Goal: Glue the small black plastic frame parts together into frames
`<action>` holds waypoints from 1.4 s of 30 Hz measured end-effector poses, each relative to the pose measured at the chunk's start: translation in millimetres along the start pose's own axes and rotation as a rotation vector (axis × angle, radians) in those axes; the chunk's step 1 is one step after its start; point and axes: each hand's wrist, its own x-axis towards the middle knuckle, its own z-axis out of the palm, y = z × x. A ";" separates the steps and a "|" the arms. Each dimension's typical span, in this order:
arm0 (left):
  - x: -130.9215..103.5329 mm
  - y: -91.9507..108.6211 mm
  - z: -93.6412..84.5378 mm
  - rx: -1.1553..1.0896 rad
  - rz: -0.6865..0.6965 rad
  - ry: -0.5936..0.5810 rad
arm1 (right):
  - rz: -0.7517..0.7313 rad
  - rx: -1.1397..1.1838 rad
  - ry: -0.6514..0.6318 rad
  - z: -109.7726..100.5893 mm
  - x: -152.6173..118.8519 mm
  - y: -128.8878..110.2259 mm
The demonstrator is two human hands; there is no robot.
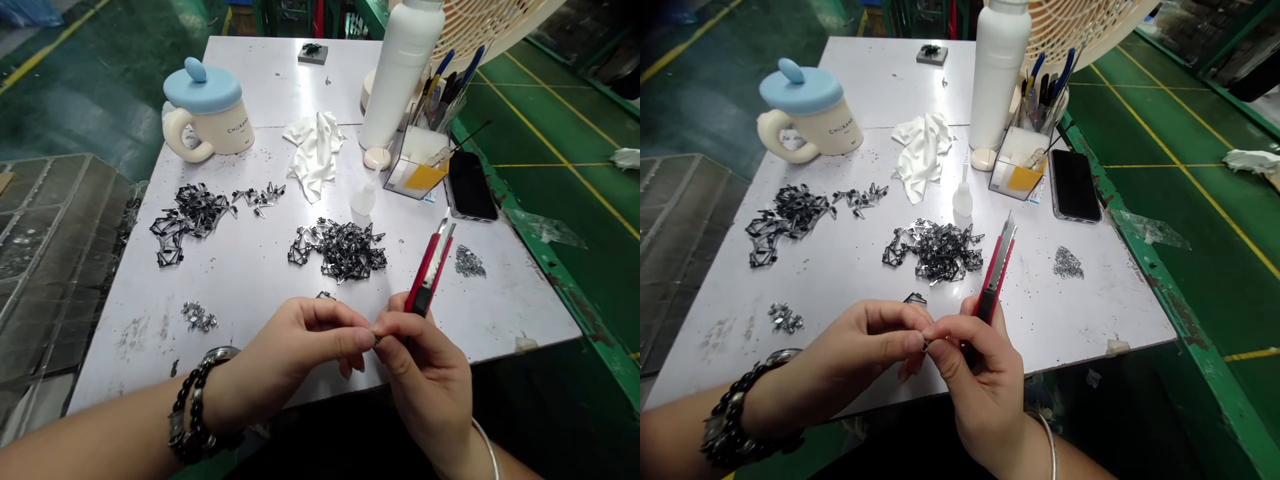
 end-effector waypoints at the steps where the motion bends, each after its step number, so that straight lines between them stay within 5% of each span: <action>1: 0.6 -0.6 -0.7 -0.032 -0.002 -0.004 | -0.009 -0.020 -0.001 -0.1 -0.1 -0.1; 14: 2.7 3.8 -1.4 -0.048 -0.074 0.013 | -0.083 -0.216 -0.051 -1.2 5.1 -0.7; 26: -4.1 9.2 3.3 0.733 0.385 0.191 | -0.202 -0.388 -0.020 -7.3 6.8 5.2; 33: 6.6 4.9 -8.7 1.287 0.635 0.179 | -0.068 -0.425 -0.029 -26.3 -3.0 6.1; 38: 14.4 8.1 -22.1 1.561 0.649 0.188 | 0.032 -0.617 0.039 -63.5 -27.0 8.7; 42: 18.1 8.0 -26.5 1.714 0.629 0.146 | -0.181 -0.932 -0.120 -69.5 -45.5 11.0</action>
